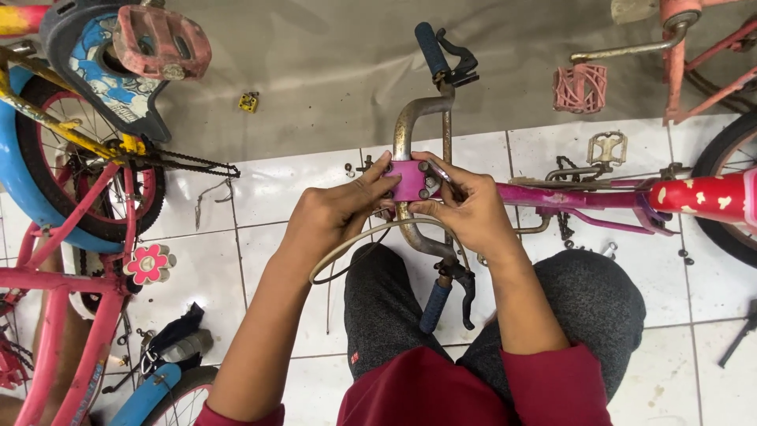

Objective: Securing and tightening the handlebars on a child's bicycle using a metal tool.

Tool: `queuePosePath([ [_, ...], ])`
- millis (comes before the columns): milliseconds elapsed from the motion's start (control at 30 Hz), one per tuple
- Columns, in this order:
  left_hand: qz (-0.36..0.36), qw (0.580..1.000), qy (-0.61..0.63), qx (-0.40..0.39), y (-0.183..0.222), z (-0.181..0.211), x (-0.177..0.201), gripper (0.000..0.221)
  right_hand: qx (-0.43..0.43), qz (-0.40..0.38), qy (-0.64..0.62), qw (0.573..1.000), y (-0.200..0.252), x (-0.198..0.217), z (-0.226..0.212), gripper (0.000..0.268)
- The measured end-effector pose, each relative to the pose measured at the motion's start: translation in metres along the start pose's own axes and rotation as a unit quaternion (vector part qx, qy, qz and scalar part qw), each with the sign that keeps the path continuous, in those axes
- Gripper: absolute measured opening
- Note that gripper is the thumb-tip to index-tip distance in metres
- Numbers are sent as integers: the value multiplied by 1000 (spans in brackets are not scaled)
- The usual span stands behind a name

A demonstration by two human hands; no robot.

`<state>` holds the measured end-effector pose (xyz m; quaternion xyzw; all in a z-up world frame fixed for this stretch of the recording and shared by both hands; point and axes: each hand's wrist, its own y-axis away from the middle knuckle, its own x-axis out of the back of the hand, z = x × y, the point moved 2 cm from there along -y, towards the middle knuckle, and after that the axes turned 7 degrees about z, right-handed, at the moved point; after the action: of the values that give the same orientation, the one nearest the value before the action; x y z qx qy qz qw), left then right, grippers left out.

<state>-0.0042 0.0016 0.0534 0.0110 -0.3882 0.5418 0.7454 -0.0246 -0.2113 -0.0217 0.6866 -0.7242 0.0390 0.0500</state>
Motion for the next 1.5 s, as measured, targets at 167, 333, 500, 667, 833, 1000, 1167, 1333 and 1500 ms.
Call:
queuePosePath([
  [167, -44, 980, -169, -93, 2, 0, -3, 34, 0, -1, 3, 1000, -1, 1, -1, 65],
  [333, -78, 935, -318, -139, 7, 0, -3, 41, 6, -11, 10, 1000, 0, 0, -2, 65],
  [500, -78, 949, -281, -116, 10, -6, -3, 42, 47, -30, 46, 997, -1, 2, -20, 65],
  [667, -30, 979, -189, -70, 18, -12, -12, 40, 94, -33, 48, 994, 4, 2, -14, 64],
  [833, 2, 998, 4, 56, 9, -14, -10, 27, 86, -50, 52, 994, 0, 8, -19, 62],
  [1000, 45, 986, 84, 135, 7, -14, -10, 35, 83, -51, 46, 994, 1, 6, -24, 62],
  [1167, 206, 963, 109, 133, 14, -29, -18, 23, 82, -45, 29, 995, -1, 5, -19, 63],
  [1333, 68, 927, 228, 290, 17, -34, -22, 35, 71, -48, 34, 996, -2, 7, -23, 63],
  [1500, 29, 906, 293, 304, 19, -35, 2, 66, 47, -62, 8, 997, -2, 6, -1, 64],
])
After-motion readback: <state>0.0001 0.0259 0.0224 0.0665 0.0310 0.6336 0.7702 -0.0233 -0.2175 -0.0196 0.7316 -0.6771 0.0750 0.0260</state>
